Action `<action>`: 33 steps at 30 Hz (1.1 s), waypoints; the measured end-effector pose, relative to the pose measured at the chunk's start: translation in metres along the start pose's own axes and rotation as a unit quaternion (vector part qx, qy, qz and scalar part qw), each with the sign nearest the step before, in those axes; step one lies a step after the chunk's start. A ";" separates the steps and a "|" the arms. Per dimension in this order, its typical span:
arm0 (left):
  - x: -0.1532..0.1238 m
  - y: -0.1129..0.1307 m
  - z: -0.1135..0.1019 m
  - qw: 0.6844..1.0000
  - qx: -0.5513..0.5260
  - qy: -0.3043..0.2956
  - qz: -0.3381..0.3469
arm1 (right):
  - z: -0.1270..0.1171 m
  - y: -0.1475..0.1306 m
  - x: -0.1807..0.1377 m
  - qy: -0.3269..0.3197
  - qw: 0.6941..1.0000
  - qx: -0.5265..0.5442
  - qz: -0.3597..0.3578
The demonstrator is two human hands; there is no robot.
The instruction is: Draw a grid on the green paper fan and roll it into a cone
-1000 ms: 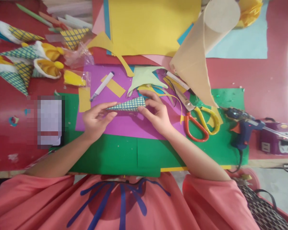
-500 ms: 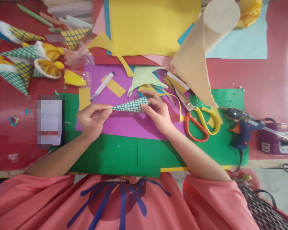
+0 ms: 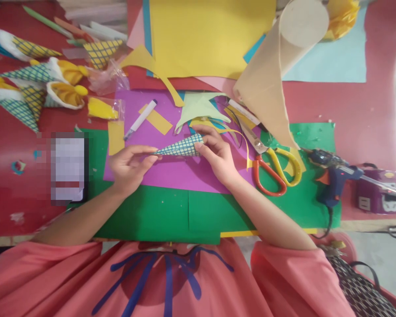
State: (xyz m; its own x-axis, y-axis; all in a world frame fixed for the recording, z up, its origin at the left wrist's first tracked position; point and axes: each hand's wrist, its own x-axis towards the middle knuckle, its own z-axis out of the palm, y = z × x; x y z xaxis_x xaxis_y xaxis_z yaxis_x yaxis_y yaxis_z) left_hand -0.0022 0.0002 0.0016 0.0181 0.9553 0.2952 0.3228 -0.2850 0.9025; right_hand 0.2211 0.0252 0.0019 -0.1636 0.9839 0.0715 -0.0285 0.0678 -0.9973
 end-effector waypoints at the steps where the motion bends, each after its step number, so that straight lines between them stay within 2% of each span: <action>1: 0.000 0.000 0.000 1.000 0.014 0.001 0.011 | 0.000 0.000 0.000 0.000 1.000 -0.001 -0.001; 4: -0.002 -0.002 0.000 0.999 0.027 0.019 0.018 | 0.000 0.002 0.001 0.006 1.000 0.001 0.000; 10: -0.003 -0.004 0.001 0.999 -0.013 0.034 0.013 | 0.000 0.006 0.002 0.024 0.999 0.041 0.013; 21: 0.000 -0.005 0.003 0.998 -0.044 0.039 -0.014 | -0.001 0.003 0.003 -0.004 0.988 0.150 0.043; 28: 0.003 -0.003 0.002 0.997 -0.052 0.062 0.018 | 0.000 0.004 0.004 0.040 0.994 0.099 0.018; 33: 0.003 -0.002 0.003 0.996 -0.061 0.059 0.021 | -0.001 0.003 0.004 0.041 0.997 0.060 0.028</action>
State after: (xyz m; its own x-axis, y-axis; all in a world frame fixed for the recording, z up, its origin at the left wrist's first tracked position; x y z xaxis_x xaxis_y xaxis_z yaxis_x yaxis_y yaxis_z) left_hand 0.0004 0.0043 -0.0005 -0.0847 0.9286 0.3613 0.2068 -0.3384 0.9180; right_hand 0.2212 0.0293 -0.0013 -0.0879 0.9961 0.0093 -0.1396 -0.0030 -0.9902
